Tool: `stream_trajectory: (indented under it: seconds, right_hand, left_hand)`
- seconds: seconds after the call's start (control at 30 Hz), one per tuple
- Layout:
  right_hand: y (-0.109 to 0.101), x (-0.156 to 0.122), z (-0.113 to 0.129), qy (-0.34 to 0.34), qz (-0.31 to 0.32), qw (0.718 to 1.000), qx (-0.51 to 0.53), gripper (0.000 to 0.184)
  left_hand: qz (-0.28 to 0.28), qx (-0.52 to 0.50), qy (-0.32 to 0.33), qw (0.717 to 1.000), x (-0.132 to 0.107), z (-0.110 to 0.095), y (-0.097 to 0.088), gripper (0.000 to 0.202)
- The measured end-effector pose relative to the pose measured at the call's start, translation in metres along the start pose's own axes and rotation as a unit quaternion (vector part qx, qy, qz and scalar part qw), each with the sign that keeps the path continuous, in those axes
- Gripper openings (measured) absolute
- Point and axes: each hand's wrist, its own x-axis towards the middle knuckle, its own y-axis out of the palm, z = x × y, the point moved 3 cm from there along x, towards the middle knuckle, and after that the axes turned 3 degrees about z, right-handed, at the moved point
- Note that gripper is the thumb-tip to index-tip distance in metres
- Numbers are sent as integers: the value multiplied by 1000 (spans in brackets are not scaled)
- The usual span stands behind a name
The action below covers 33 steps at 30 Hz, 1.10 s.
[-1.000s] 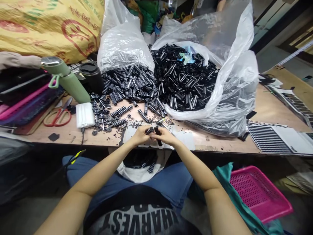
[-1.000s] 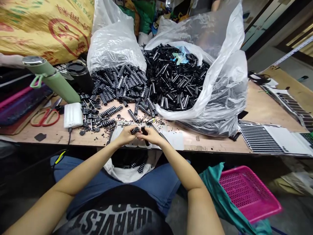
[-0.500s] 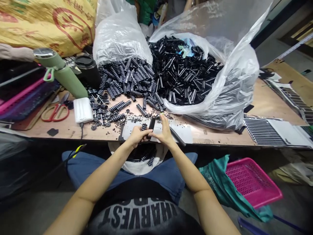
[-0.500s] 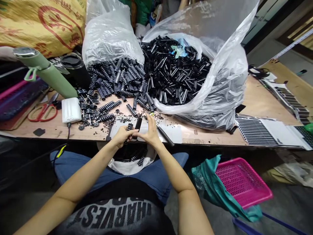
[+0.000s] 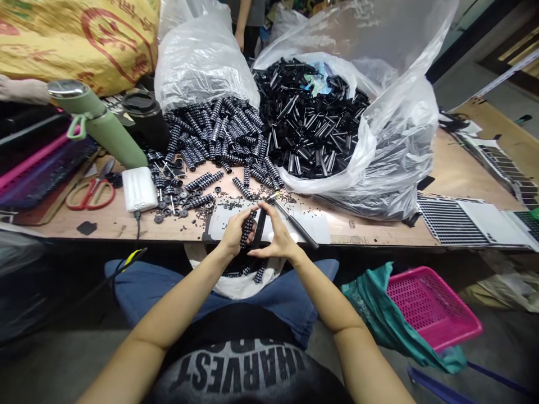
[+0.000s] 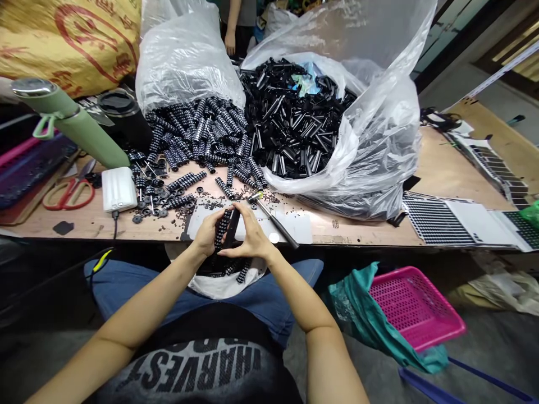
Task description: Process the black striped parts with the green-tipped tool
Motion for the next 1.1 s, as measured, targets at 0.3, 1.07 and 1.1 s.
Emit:
stream_trajectory:
  seconds: [0.3,1.07,1.1]
  right_hand:
    - [11,1,-7,6,44,999,-15,119]
    - [21,-25,-54,247,-23,952,-179,78]
    - [9,-31,-59,289,-23,931,-220,69]
  left_hand:
    - [-16,-28,-46,998,-6,-3,12,29]
    - [74,642,290,705,20,28,-13,41]
    - [88,677,302,666,20,29,-16,40]
